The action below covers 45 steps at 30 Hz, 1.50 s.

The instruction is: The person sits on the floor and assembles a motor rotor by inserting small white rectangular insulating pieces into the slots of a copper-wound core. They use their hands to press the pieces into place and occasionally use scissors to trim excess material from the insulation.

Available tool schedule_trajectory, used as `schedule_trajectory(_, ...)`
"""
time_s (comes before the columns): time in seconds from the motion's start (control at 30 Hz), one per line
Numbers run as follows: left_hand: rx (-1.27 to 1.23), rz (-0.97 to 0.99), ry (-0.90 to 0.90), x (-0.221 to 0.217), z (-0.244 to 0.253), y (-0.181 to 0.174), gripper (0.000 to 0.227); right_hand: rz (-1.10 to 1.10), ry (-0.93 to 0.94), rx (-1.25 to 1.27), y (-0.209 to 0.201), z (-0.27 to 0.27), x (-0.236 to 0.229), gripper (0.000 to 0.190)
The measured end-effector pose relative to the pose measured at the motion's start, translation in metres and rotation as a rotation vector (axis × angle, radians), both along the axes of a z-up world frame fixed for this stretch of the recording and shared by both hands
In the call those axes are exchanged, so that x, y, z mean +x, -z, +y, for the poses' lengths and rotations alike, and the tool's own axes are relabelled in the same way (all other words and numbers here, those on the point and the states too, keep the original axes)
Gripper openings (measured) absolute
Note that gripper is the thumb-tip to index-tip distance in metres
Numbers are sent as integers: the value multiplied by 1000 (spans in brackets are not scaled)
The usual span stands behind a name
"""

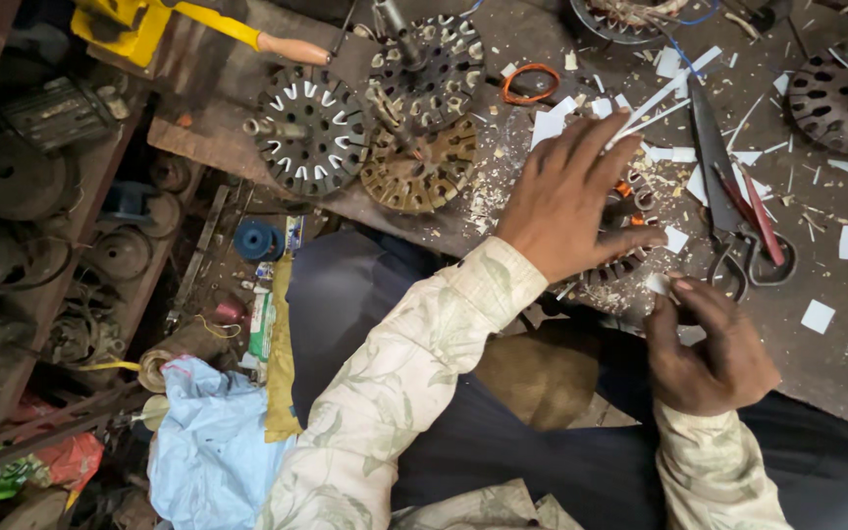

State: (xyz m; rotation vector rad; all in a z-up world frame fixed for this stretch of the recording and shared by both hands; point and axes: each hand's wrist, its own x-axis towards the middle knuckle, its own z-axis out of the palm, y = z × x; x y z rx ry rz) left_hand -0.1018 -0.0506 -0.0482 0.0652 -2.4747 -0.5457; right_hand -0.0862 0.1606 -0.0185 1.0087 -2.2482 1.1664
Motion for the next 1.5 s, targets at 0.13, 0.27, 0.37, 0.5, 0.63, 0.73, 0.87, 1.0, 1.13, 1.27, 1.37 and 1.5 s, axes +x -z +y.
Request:
schedule_trajectory(0.13,33,-106,46,1,1,0,101,46,11,13,3,2,-1,23)
schedule_trajectory(0.27,70,-281,84,0,1,1,98,17,25,27,9,8,1,20)
schedule_trajectory(0.37,80,-276,92,2,2,-2,93,-22,-1,18,12,11,1,21)
schedule_trajectory(0.5,70,-280,78,2,2,-4,93,25,-5,17,16,10,-1,19)
schedule_trajectory(0.63,50,-307,87,0,1,-2,95,44,-30,21,19,12,-2,20)
schedule_trajectory(0.73,46,-319,87,-1,2,-2,96,61,-49,24,22,12,-5,21)
schedule_trajectory(0.87,60,-291,89,-1,2,-1,93,69,-103,3,25,12,-10,26)
schedule_trajectory(1.0,83,-245,76,2,3,-2,88,20,-28,42,20,11,-1,18)
schedule_trajectory(1.13,90,-235,73,2,3,-2,87,27,-23,60,15,7,0,19)
schedule_trajectory(1.27,66,-224,70,1,3,-2,85,29,-22,57,16,5,1,18)
schedule_trajectory(1.37,67,-241,71,2,3,-3,85,62,-56,42,16,3,-4,19)
schedule_trajectory(1.5,91,-238,74,3,3,-3,85,26,-40,28,16,4,0,18)
